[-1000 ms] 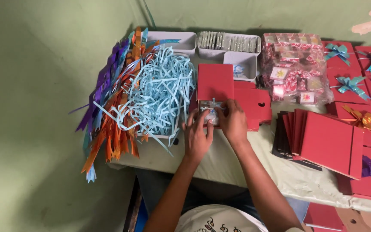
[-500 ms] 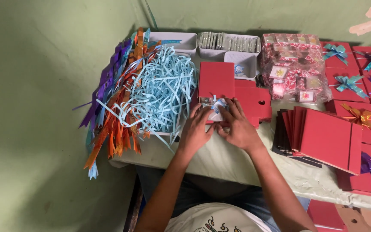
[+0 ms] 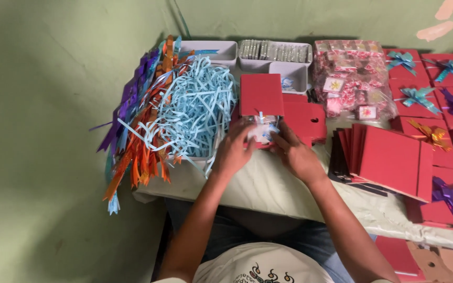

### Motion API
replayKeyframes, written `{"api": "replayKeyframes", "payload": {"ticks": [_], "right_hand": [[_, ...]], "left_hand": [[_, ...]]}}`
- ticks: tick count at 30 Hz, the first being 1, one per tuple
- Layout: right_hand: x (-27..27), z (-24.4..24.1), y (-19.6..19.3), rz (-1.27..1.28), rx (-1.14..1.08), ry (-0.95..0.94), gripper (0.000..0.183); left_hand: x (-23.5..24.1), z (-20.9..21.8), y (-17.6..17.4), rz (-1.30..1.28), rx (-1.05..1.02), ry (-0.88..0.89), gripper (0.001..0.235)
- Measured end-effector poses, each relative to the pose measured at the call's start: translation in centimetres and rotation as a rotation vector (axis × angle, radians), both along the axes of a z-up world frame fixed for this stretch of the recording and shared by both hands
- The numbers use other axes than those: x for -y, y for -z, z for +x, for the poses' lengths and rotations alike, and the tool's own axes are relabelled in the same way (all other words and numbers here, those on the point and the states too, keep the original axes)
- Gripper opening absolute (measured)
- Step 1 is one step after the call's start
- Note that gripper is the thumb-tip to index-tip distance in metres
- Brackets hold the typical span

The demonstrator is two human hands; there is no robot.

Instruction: Assembling a red cardboard gift box, filling it with shredded paper and a small item, and tying a decorative ribbon.

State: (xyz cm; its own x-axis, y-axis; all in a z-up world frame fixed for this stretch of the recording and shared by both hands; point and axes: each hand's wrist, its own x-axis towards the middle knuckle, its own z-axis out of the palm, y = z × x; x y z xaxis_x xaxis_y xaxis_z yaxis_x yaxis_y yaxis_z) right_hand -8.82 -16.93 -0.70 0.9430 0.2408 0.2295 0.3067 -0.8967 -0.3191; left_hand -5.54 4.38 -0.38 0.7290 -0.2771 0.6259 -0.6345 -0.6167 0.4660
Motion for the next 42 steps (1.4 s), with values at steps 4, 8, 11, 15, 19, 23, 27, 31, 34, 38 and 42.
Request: {"api": "replayKeyframes", "payload": {"ticks": [4, 8, 11, 15, 19, 23, 27, 31, 34, 38, 42], "right_hand": [[-0.8, -1.1, -1.7, -0.016, -0.081, 0.037, 0.062], [-2.0, -1.5, -0.8, 0.034, -0.031, 0.044, 0.067], [-4.2, -2.8, -2.1, 0.185, -0.035, 0.158, 0.088], [-6.3, -3.5, -0.2, 0.23, 0.068, 0.359, 0.131], [-8.8, -2.4, 2.4, 0.191, 0.048, 0.5, 0.142], [-10.1, -0.7, 4.2, 0.283, 0.13, 0.556, 0.149], [-10.0, 0.0, 4.4, 0.312, 0.225, 0.597, 0.144], [-9.0, 0.5, 5.3, 0.422, 0.354, 0.572, 0.147], [-7.8, -0.6, 5.6, 0.539, 0.436, 0.504, 0.145], [-5.3, -3.8, 5.2, 0.743, 0.368, 0.417, 0.148], [-2.3, -7.2, 5.9, 0.797, 0.398, 0.232, 0.146]], "left_hand": [[0.8, 2.5, -0.7, -0.048, 0.039, -0.044, 0.032], [0.9, 6.1, -1.5, -0.12, -0.144, -0.032, 0.029], [0.8, 8.7, -2.2, -0.089, -0.188, -0.058, 0.031], [1.0, 13.0, -1.1, -0.002, -0.257, -0.155, 0.043], [1.7, 14.9, -0.9, 0.058, -0.333, -0.101, 0.056], [1.7, 16.5, 1.0, 0.068, -0.492, -0.114, 0.068], [1.4, 16.6, 1.2, 0.074, -0.534, -0.094, 0.074], [1.2, 19.1, 3.7, 0.14, -0.496, -0.163, 0.086], [0.6, 18.0, 2.6, 0.02, -0.365, -0.127, 0.083], [0.3, 16.6, 1.5, -0.168, -0.438, -0.103, 0.069], [-0.5, 11.9, -1.7, -0.213, -0.661, 0.017, 0.059]]}}
